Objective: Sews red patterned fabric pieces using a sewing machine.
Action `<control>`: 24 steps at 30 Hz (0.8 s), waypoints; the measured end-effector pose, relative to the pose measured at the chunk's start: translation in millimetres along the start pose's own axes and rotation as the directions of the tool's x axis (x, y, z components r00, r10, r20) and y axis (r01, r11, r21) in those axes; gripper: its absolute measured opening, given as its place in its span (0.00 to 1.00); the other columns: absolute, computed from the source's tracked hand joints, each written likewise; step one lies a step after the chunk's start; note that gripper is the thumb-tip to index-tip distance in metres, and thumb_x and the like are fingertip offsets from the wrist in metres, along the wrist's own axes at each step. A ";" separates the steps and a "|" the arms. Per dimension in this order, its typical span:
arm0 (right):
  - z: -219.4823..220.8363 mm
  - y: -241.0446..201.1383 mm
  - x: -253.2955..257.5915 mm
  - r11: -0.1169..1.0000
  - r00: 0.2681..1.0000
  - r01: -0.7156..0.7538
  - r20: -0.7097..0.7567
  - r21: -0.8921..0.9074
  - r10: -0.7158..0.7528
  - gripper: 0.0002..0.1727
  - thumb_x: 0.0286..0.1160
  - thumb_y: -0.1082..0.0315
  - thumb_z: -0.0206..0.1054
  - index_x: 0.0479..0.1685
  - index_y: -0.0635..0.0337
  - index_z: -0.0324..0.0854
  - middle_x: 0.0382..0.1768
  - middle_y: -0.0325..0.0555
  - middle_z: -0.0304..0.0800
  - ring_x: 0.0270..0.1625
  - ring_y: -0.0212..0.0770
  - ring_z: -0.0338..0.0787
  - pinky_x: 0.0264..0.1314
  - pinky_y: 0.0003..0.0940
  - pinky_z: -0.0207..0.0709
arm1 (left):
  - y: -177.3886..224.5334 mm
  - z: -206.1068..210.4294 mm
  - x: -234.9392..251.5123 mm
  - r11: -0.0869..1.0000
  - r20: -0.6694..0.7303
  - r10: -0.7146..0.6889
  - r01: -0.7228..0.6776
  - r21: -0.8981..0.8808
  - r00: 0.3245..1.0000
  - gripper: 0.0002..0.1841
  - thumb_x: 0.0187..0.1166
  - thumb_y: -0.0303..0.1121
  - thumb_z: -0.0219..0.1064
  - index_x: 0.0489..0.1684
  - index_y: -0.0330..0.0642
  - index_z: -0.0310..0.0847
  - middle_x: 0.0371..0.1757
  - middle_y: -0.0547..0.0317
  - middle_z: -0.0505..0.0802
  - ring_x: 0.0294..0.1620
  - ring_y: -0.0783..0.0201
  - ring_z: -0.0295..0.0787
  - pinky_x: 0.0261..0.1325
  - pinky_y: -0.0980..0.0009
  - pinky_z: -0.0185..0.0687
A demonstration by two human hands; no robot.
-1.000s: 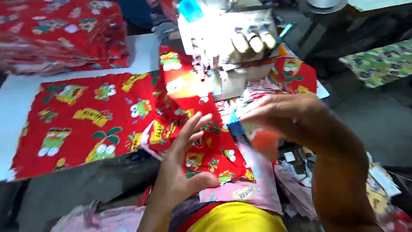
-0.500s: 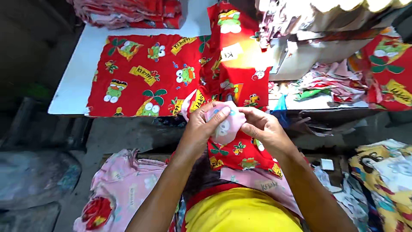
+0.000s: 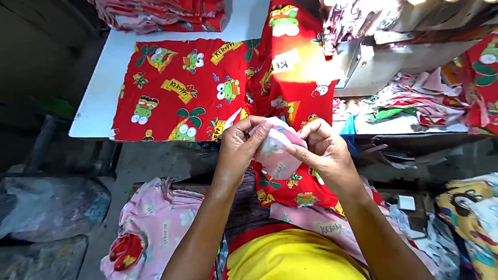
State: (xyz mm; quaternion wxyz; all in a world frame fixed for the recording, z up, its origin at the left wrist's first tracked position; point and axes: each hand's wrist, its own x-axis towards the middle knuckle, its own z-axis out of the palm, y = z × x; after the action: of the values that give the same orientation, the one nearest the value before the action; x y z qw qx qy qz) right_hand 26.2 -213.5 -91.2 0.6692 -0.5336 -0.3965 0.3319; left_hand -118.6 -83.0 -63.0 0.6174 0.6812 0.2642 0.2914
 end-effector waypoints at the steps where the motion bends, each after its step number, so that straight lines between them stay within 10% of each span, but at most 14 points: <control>1: -0.5 -0.3 0.6 1.000 1.000 -0.001 0.000 -0.016 0.001 0.18 0.69 0.74 0.76 0.55 0.56 0.78 0.39 0.39 0.88 0.36 0.30 0.88 0.36 0.21 0.84 | -0.2 0.5 0.2 0.999 -0.004 0.029 -0.029 0.016 1.000 0.06 0.87 0.33 0.64 0.49 0.47 0.87 0.38 0.68 0.91 0.30 0.79 0.86 0.33 0.83 0.84; 4: -1.6 -3.2 3.1 0.996 1.000 -0.021 -0.014 -0.083 0.020 0.25 0.67 0.73 0.77 0.67 0.56 0.82 0.35 0.39 0.87 0.30 0.31 0.85 0.30 0.21 0.81 | 0.7 2.9 2.3 0.971 -0.006 0.185 -0.182 0.155 0.983 0.08 0.87 0.31 0.64 0.55 0.45 0.87 0.46 0.70 0.92 0.38 0.81 0.88 0.40 0.85 0.84; 9: -1.7 -1.0 -1.7 0.986 0.998 0.038 -0.049 -0.165 -0.047 0.04 0.74 0.67 0.74 0.38 0.57 0.88 0.43 0.38 0.87 0.41 0.28 0.88 0.38 0.20 0.85 | 7.1 2.2 6.6 0.847 0.017 0.384 -0.360 0.391 0.923 0.09 0.86 0.32 0.65 0.55 0.42 0.90 0.46 0.67 0.90 0.41 0.82 0.85 0.42 0.87 0.80; 17: -3.7 18.2 3.7 0.960 0.883 0.156 -0.402 -0.235 -0.242 0.06 0.73 0.71 0.73 0.42 0.64 0.89 0.38 0.36 0.92 0.40 0.22 0.90 0.47 0.17 0.85 | 61.9 23.9 112.7 0.343 0.547 0.574 -0.785 0.515 0.610 0.09 0.80 0.32 0.70 0.40 0.37 0.93 0.38 0.49 0.95 0.39 0.66 0.89 0.46 0.74 0.77; 24: -26.9 31.9 23.6 0.978 0.900 0.063 -0.411 -0.201 -0.143 0.12 0.72 0.60 0.75 0.45 0.59 0.91 0.57 0.40 0.87 0.60 0.27 0.86 0.60 0.20 0.83 | 43.7 31.7 144.3 0.514 0.544 0.409 -0.678 0.526 0.732 0.05 0.76 0.32 0.71 0.34 0.41 0.89 0.38 0.61 0.90 0.42 0.74 0.84 0.47 0.78 0.77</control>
State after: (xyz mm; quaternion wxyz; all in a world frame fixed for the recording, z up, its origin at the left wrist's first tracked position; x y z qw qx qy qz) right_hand 60.3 -198.5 -121.3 0.7041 -0.6301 -0.2985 0.1347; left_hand 4.0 -5.2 -11.4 0.2240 0.9485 0.0068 0.2240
